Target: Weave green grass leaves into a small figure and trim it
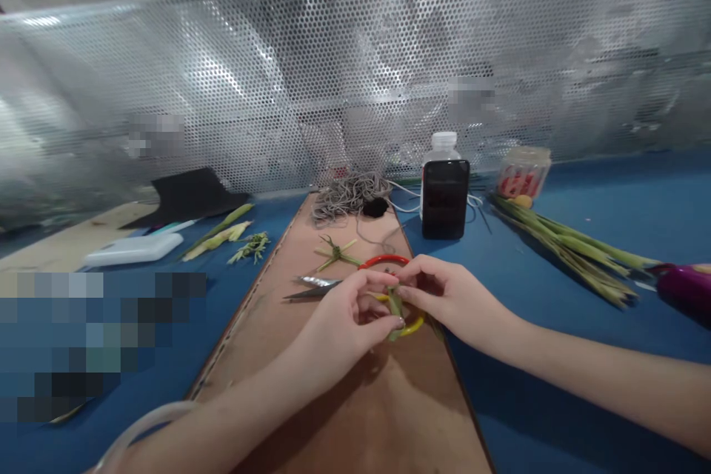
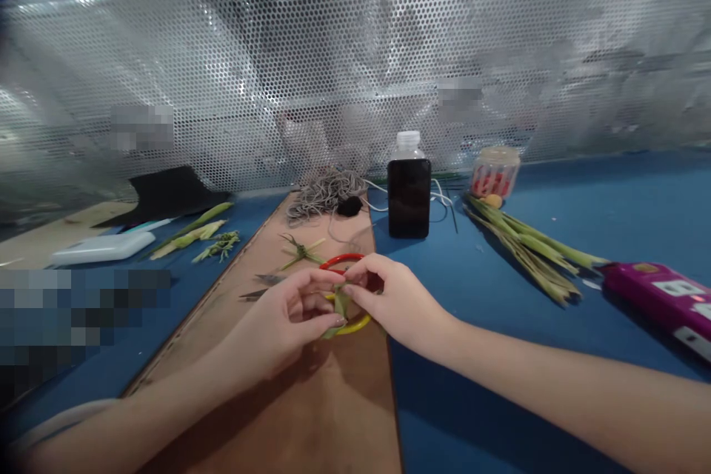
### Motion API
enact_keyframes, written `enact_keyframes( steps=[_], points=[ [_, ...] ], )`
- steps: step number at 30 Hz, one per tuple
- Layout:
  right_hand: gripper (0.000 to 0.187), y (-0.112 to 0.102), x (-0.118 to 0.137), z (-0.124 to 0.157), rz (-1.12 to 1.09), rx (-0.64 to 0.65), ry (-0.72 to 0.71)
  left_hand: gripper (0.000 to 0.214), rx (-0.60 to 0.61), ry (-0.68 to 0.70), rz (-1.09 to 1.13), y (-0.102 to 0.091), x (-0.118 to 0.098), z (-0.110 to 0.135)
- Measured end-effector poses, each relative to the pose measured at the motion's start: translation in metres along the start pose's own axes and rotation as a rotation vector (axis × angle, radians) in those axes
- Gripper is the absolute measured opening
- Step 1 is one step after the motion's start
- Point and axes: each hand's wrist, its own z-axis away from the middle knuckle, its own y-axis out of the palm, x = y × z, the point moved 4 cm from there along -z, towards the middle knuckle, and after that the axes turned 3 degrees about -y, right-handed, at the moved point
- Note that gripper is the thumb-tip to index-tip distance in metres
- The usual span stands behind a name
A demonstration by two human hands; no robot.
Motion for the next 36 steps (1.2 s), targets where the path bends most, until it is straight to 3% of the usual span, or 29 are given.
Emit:
enact_keyframes(
  steps=[7,17,29,36],
  points=[
    [0.018,-0.0018,0.0033,0.0008,0.136,-0.031,-0.101,0.035,0.004,0.039,0.064,-0.0005,0.0030,-0.0026],
    [0.014,-0.0014,0.0079,0.0039,0.220,-0.090,-0.187,0.037,0.028,0.097,0.190,-0.0006,0.0069,-0.0033],
    [0.011,0.0008,0.0062,0.0042,0.039,-0.024,-0.067,0.023,0.019,0.073,0.059,-0.0029,0.0015,-0.0017],
    [0.020,0.0010,0.0069,0.0035,0.139,-0.024,-0.106,0.025,0.012,0.069,0.052,-0.0065,0.0002,-0.0049]
  ],
)
